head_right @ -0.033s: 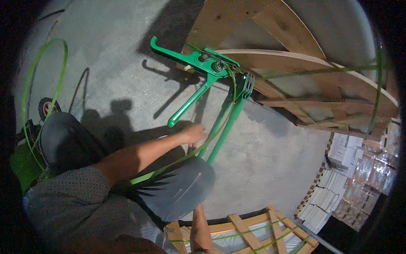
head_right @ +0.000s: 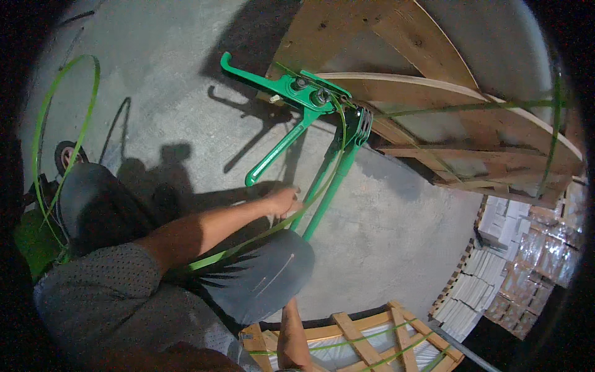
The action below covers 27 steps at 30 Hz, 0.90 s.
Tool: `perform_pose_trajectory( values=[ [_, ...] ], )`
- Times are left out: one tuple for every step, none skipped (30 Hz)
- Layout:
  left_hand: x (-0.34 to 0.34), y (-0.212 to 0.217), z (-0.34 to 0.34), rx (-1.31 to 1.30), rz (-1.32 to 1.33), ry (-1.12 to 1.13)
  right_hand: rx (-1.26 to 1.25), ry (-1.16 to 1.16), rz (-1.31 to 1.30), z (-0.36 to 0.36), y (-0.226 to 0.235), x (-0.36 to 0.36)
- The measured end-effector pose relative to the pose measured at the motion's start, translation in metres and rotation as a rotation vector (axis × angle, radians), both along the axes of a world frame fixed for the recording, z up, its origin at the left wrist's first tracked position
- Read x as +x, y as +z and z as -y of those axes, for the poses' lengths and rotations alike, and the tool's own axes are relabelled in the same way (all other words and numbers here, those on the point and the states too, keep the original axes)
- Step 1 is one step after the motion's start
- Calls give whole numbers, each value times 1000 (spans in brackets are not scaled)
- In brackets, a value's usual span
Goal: The person wraps green plastic strapping around a wooden crate, threads it through a hand tensioner, and cranks the handle to tighten the strap. They then use a strapping tool to secure the strap and repeat the process on another side of the crate.
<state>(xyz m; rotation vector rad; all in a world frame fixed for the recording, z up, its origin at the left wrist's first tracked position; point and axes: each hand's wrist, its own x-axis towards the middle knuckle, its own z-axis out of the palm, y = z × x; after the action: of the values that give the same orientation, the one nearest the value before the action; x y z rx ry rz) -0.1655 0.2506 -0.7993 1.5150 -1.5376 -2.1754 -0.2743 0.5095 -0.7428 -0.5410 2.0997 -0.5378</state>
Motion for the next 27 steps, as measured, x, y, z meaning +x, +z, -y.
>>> perform_pose_trajectory(
  values=[
    [-8,-15,-14,-3,-48,-71,8,2,8,1,3,-1],
    [-20,-28,-22,-114,-57,-151,23,5,18,3,5,-1],
    [-29,-40,-29,-215,-55,-238,36,10,27,4,8,-2],
    [-37,-50,-34,-235,-87,-200,52,15,40,4,12,-3],
    [-43,-58,-38,-239,-109,-168,66,14,46,5,18,-4],
    [-48,-66,-41,-257,-169,-132,84,19,57,4,27,-5],
    [-50,-71,-43,-194,-91,-125,109,21,70,4,41,-5],
    [-50,-76,-43,-132,-31,-110,92,82,40,4,59,-7],
    [-51,-78,-44,-144,14,-73,171,15,94,5,83,-9],
    [-49,-79,-44,-263,-30,-88,216,6,101,6,114,-12],
    [-49,-78,-45,-333,-27,-144,276,-59,71,5,153,-15],
    [-49,-76,-45,-378,34,-224,204,-210,76,7,196,-19],
    [-50,-73,-46,-373,58,-227,59,-372,-75,8,233,-18],
    [-50,-68,-47,-235,37,-135,-34,-377,13,16,279,-31],
    [-52,-64,-47,-158,0,-106,-211,-240,88,28,312,-45],
    [-53,-59,-49,-93,-38,-62,-361,-123,181,41,345,-59],
    [-53,-55,-49,-30,-59,-30,-324,-87,-139,52,364,-70],
    [-54,-52,-49,-67,-47,-10,-285,-47,-452,66,377,-80],
    [-53,-49,-49,-101,-19,4,-238,-5,-763,81,386,-87],
    [-52,-47,-49,-126,-11,7,-185,37,-1072,97,393,-91],
    [-51,-46,-49,-129,-20,-20,-127,79,-1379,114,398,-91],
    [-51,-45,-48,-124,-51,-59,-427,262,-1437,146,408,-99],
    [-51,-43,-48,-107,-69,-120,-620,491,-1514,181,417,-105],
    [-53,-41,-49,-117,-123,-114,-730,622,-1573,216,427,-111],
    [-56,-38,-51,-118,-162,-118,-766,450,-1469,261,438,-120],
    [-60,-35,-53,-121,-200,-123,-854,220,-1163,311,452,-127],
    [-66,-31,-56,-4,-241,-97,-962,61,-838,351,463,-128]
  ],
)
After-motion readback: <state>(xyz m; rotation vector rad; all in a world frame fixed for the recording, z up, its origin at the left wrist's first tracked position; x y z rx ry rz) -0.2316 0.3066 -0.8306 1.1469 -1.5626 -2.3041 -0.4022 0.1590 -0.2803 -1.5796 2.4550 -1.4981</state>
